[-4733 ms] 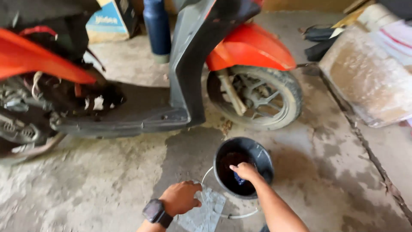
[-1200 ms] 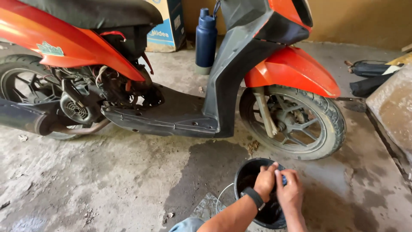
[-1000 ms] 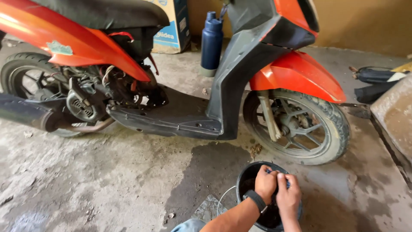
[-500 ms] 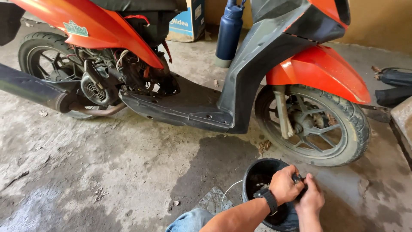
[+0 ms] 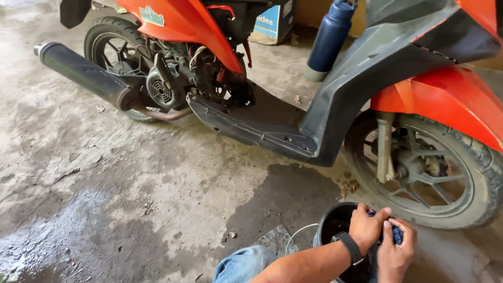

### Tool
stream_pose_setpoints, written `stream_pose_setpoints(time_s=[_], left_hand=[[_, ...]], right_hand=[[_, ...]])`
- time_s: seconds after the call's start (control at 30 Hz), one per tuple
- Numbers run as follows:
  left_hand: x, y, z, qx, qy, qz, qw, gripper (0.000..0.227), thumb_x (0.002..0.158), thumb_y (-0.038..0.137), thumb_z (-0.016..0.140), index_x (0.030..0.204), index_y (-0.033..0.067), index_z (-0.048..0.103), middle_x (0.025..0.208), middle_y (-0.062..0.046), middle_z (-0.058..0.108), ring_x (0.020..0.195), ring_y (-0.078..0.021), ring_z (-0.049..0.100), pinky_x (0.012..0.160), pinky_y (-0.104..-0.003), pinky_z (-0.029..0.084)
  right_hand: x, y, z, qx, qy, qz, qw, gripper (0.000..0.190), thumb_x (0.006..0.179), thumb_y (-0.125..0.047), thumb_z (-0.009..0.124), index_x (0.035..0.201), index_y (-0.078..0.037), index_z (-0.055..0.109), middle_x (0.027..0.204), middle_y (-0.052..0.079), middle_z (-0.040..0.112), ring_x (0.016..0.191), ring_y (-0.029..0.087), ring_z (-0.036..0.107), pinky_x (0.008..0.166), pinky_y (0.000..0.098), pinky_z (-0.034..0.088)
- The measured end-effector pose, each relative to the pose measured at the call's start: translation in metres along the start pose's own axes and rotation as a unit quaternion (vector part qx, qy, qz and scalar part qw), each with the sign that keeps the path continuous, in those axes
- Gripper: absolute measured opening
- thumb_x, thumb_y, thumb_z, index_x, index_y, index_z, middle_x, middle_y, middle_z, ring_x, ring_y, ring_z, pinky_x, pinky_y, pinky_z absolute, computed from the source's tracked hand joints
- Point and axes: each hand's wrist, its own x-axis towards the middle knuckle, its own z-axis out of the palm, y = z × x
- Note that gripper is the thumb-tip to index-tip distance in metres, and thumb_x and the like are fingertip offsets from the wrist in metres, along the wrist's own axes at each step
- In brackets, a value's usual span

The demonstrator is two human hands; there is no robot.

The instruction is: Rinsing a cleaning cloth in a bucket, walking to a restroom to rinse it under a tap, and pouring out the dirty water.

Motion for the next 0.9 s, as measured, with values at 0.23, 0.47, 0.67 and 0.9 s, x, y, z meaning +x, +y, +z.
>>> stream_pose_setpoints(time_s=[0.23, 0.47, 0.67, 0.9], left_hand=[[-0.004, 0.016, 0.0, 0.102, -0.034, 0.245, 0.964, 0.011, 0.082, 0.023, 0.054, 0.084, 0.0127, 0.054, 0.08, -0.012, 0.064, 0.074, -0.0321, 0.057, 0.069, -0.047, 0.044], [0.004, 0.053, 0.021, 0.175, -0.094, 0.488, 0.85, 0.019, 0.085, 0.031, 0.063, 0.093, 0.0172, 0.053, 0.082, -0.013, 0.059, 0.09, -0.0408, 0.066, 0.069, -0.052, 0.052], [0.002, 0.071, 0.031, 0.212, -0.087, 0.692, 0.684, 0.02, 0.081, 0.032, 0.065, 0.09, 0.0188, 0.052, 0.08, -0.005, 0.056, 0.079, -0.0314, 0.066, 0.066, -0.043, 0.054], [-0.022, 0.091, 0.026, 0.259, -0.109, 0.811, 0.513, 0.019, 0.081, 0.025, 0.062, 0.093, 0.0103, 0.059, 0.089, -0.01, 0.064, 0.089, -0.0335, 0.07, 0.081, -0.044, 0.056]], right_hand=[[0.024, 0.026, -0.001, -0.015, 0.016, 0.237, 0.971, 0.033, 0.113, -0.034, 0.062, 0.112, -0.001, 0.066, 0.1, 0.016, 0.069, 0.092, 0.027, 0.061, 0.083, 0.0412, 0.048], [0.092, 0.015, -0.034, 0.037, 0.006, 0.133, 0.99, 0.017, 0.098, -0.023, 0.068, 0.102, -0.007, 0.069, 0.096, 0.012, 0.067, 0.096, 0.026, 0.063, 0.087, 0.0334, 0.049], [0.125, -0.004, -0.04, 0.338, -0.037, 0.423, 0.84, 0.02, 0.101, -0.023, 0.056, 0.091, -0.01, 0.068, 0.082, 0.002, 0.068, 0.08, 0.011, 0.06, 0.093, 0.0302, 0.049], [0.116, -0.001, -0.056, 0.267, -0.099, 0.379, 0.88, 0.015, 0.095, -0.019, 0.059, 0.097, -0.007, 0.067, 0.087, 0.007, 0.068, 0.089, 0.023, 0.06, 0.095, 0.0371, 0.049]])
